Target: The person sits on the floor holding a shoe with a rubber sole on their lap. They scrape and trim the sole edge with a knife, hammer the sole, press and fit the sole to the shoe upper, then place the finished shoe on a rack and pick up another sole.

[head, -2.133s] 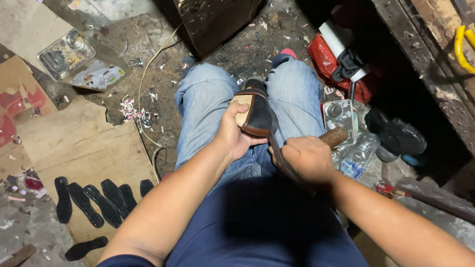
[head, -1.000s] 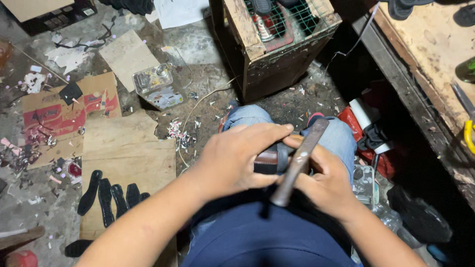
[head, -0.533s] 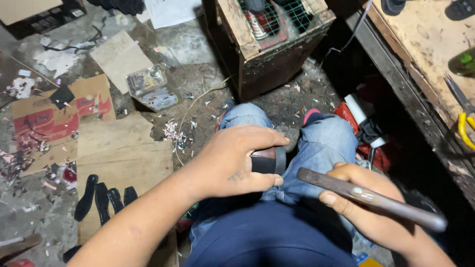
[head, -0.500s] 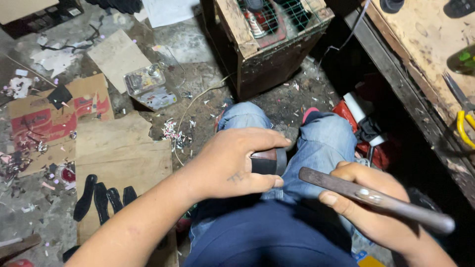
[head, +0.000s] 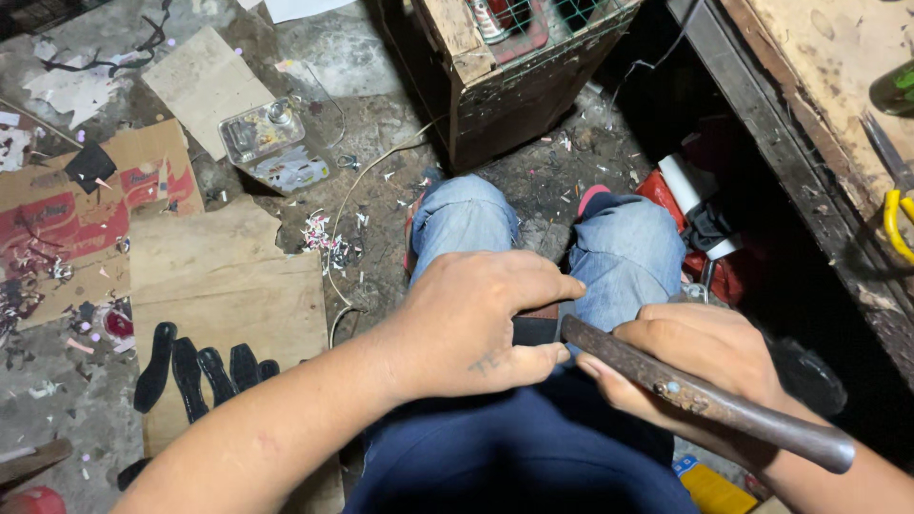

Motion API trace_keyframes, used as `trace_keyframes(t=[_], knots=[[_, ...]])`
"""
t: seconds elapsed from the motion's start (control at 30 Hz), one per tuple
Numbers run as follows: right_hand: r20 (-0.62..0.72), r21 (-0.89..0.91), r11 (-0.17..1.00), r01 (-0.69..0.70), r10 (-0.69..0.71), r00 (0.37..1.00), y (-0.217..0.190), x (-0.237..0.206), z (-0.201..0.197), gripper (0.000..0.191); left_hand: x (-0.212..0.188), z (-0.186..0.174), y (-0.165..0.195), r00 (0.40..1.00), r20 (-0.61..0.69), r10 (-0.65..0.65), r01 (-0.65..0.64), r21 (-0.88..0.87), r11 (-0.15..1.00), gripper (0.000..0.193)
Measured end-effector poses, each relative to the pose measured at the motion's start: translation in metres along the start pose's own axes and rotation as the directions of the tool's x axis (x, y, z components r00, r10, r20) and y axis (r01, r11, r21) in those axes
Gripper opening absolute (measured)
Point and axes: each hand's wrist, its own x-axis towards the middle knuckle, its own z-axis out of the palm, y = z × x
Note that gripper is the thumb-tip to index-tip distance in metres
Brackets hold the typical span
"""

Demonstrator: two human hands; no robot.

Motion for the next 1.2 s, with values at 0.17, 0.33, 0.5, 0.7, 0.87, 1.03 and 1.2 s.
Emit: trace_keyframes(t=[0.17, 0.33, 0.5, 0.7, 0.87, 1.03, 1.2], knots=[[0.028, 0.03, 0.998, 0.052, -0.053, 0.998, 0.001, 0.004, 0.003, 0.022, -0.003, 0.003, 0.001, 1.0, -0.01, 0.02, -0.019, 0.051, 0.999, 0.046], [0.068, -0.059, 0.998, -0.014, 0.018, 0.998, -0.009, 0.009, -0.003, 0.031, -0.002, 0.012, 0.005, 1.0, 0.007, -0.003, 0.002, 0.095, 0.995, 0.048], [0.058, -0.068, 0.992, -0.108, 0.112, 0.992, 0.003, 0.015, -0.004, 0.029, 0.014, 0.01, -0.012, 1.0, 0.024, 0.018, -0.019, 0.063, 0.998, 0.047], [0.023, 0.032, 0.998, -0.057, 0.056, 0.998, 0.022, 0.016, -0.002, 0.019, 0.028, -0.004, -0.037, 0.996, 0.027, 0.081, -0.081, -0.002, 0.997, 0.045], [0.004, -0.056, 0.993, 0.106, -0.106, 0.994, 0.025, 0.017, 0.005, 0.023, 0.024, 0.004, -0.029, 0.999, 0.026, 0.027, -0.029, 0.05, 0.998, 0.046], [0.024, -0.199, 0.975, 0.1, -0.097, 0.995, 0.032, 0.02, 0.006, 0.026, 0.032, 0.006, -0.033, 0.997, -0.011, 0.072, -0.071, 0.11, 0.991, 0.046], [-0.036, 0.015, 1.0, -0.001, 0.001, 0.999, 0.045, 0.023, 0.006, 0.021, 0.048, -0.01, -0.06, 0.996, 0.04, 0.085, -0.082, -0.068, 0.994, 0.035]])
